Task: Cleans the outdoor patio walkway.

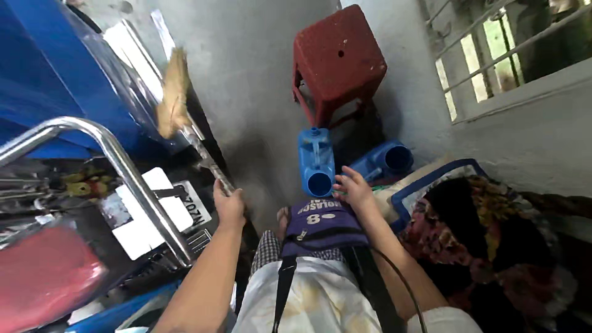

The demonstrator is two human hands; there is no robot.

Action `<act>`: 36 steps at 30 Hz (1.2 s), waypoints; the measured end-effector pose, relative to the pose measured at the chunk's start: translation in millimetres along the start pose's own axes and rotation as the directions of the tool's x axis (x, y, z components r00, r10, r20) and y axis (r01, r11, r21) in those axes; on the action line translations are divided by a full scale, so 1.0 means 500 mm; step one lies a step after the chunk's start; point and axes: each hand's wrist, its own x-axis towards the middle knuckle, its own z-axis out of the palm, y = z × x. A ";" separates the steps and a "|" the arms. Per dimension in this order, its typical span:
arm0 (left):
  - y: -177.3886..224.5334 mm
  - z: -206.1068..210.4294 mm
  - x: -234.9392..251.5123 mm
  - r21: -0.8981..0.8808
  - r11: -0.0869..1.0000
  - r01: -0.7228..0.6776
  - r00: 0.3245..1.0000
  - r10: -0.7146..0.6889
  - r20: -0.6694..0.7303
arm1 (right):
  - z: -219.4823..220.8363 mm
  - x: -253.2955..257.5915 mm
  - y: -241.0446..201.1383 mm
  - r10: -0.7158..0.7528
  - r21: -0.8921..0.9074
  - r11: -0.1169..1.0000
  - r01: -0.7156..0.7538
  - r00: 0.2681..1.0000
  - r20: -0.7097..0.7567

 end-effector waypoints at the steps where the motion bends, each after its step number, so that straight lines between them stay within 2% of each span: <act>1: 0.018 -0.007 0.011 0.016 1.000 0.005 1.000 -0.005 0.011 | 0.014 0.041 -0.013 0.065 -0.009 0.998 -0.065 0.997 0.034; 4: 0.047 -0.017 0.047 0.047 0.998 0.031 0.998 -0.033 0.052 | 0.066 0.150 0.008 0.234 -0.226 0.955 -0.192 0.956 0.178; 6: 0.053 -0.010 0.081 0.030 0.997 0.070 0.994 -0.072 0.079 | 0.104 0.226 0.059 0.282 -0.429 0.886 -0.177 0.940 0.193; 7: 0.054 -0.006 0.097 0.023 0.994 0.102 0.989 -0.104 0.102 | 0.117 0.254 0.072 0.266 -0.524 0.839 -0.146 0.950 0.162; 9: 0.049 0.005 0.131 0.027 0.983 0.180 0.971 -0.182 0.156 | 0.133 0.302 0.096 0.114 -0.615 0.785 -0.075 0.993 0.024; 11: 0.035 0.018 0.161 0.063 0.961 0.270 0.943 -0.277 0.183 | 0.141 0.351 0.119 0.009 -0.593 0.800 -0.092 0.990 -0.141; 13: 0.015 0.027 0.184 0.112 0.928 0.355 0.911 -0.370 0.181 | 0.151 0.402 0.138 0.030 -0.555 0.817 -0.159 0.972 -0.234; 15: -0.008 0.027 0.197 0.147 0.905 0.400 0.887 -0.423 0.188 | 0.167 0.446 0.151 0.108 -0.521 0.823 -0.226 0.963 -0.247; 18: -0.028 0.019 0.202 0.164 0.892 0.422 0.872 -0.449 0.196 | 0.190 0.496 0.163 0.164 -0.561 0.785 -0.263 0.961 -0.221; 22: -0.025 -0.001 0.209 0.129 0.902 0.411 0.874 -0.431 0.226 | 0.199 0.502 0.160 0.184 -0.562 0.771 -0.299 0.950 -0.253; 26: -0.006 -0.024 0.213 0.152 0.948 0.279 0.902 -0.313 0.296 | 0.190 0.457 0.124 0.212 -0.440 0.822 -0.361 0.911 -0.353; 28: -0.079 -0.046 0.242 0.084 0.964 0.251 0.916 -0.265 0.303 | 0.168 0.456 0.115 0.228 -0.360 0.845 -0.394 0.876 -0.425; 30: -0.149 -0.067 0.269 0.105 0.965 0.239 0.911 -0.260 0.319 | 0.139 0.474 0.111 0.238 -0.259 0.877 -0.405 0.834 -0.498; 33: -0.084 -0.049 0.236 0.184 0.929 0.322 0.898 -0.361 0.251 | 0.089 0.521 0.099 0.232 -0.113 0.927 -0.356 0.786 -0.572; 36: -0.051 -0.043 0.200 0.077 0.926 0.369 0.898 -0.377 0.227 | 0.030 0.560 0.076 0.189 -0.096 0.945 -0.314 0.759 -0.624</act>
